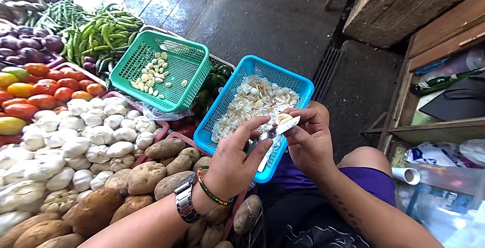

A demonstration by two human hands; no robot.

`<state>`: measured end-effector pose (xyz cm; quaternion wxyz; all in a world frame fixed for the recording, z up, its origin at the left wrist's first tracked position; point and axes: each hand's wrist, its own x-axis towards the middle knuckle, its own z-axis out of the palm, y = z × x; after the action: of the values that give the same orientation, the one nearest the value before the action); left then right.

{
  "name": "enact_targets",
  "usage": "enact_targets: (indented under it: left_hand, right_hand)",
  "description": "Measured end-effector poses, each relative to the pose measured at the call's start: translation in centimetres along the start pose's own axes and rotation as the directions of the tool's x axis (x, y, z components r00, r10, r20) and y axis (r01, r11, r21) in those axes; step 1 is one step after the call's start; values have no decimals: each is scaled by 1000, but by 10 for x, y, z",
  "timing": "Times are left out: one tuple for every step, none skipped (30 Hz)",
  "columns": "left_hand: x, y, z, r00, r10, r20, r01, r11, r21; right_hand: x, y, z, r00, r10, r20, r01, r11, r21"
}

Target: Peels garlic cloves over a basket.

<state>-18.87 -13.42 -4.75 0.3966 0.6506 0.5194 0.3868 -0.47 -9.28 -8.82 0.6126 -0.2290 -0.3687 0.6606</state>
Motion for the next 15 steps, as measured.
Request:
enact_targets:
  left_hand:
    - [0, 0, 0, 1000, 11, -4, -11, 1000, 4]
    - [0, 1, 0, 1000, 25, -6, -25, 1000, 8]
    - [0, 1, 1, 999, 38, -8, -38, 999, 19]
    - [0, 0, 1, 999, 52, -11, -51, 998, 31]
    - [0, 0, 1, 998, 59, -13, -58, 997, 48]
    - [0, 0, 1, 998, 61, -8, -60, 996, 65]
    - [0, 0, 0, 998, 62, 1, -62, 995, 75]
    - [0, 1, 0, 998, 65, 11, -65, 995, 77]
    - [0, 1, -1, 997, 70, 21, -71, 995, 74]
    - [0, 0, -1, 997, 75, 25, -76, 995, 71]
    - [0, 0, -2, 996, 81, 23, -82, 994, 71]
    - [0, -1, -1, 996, 83, 19, -84, 994, 72]
    - [0, -1, -1, 997, 82, 16, -83, 994, 77]
    - [0, -1, 0, 997, 78, 10, -79, 993, 87]
    - [0, 0, 0, 997, 79, 1, -79, 991, 104]
  right_hand:
    - [0, 0, 0, 1000, -12, 3, 12, 1000, -20]
    - [0, 0, -1, 1000, -29, 9, 29, 999, -43]
    - [0, -1, -1, 999, -43, 18, 44, 997, -63]
    - [0, -1, -1, 998, -55, 25, 57, 995, -78]
    - [0, -1, -1, 998, -62, 30, 65, 994, -86]
    - [0, -2, -1, 997, -67, 34, 70, 994, -87]
    - [0, -2, -1, 997, -70, 39, 74, 993, -90]
    - [0, -2, -1, 996, -72, 44, 76, 993, -94]
    - [0, -2, -1, 996, -70, 51, 74, 992, -100]
    - [0, -2, -1, 996, -67, 53, 72, 992, -100]
    - [0, -1, -1, 997, -64, 52, 69, 993, -96]
    - [0, -1, -2, 997, -60, 51, 65, 994, -89]
    - [0, -1, -2, 997, -56, 51, 60, 995, -85]
    - [0, -1, -4, 998, -46, 52, 50, 995, -81]
    - [1, -1, -6, 999, -27, 46, 30, 997, -73]
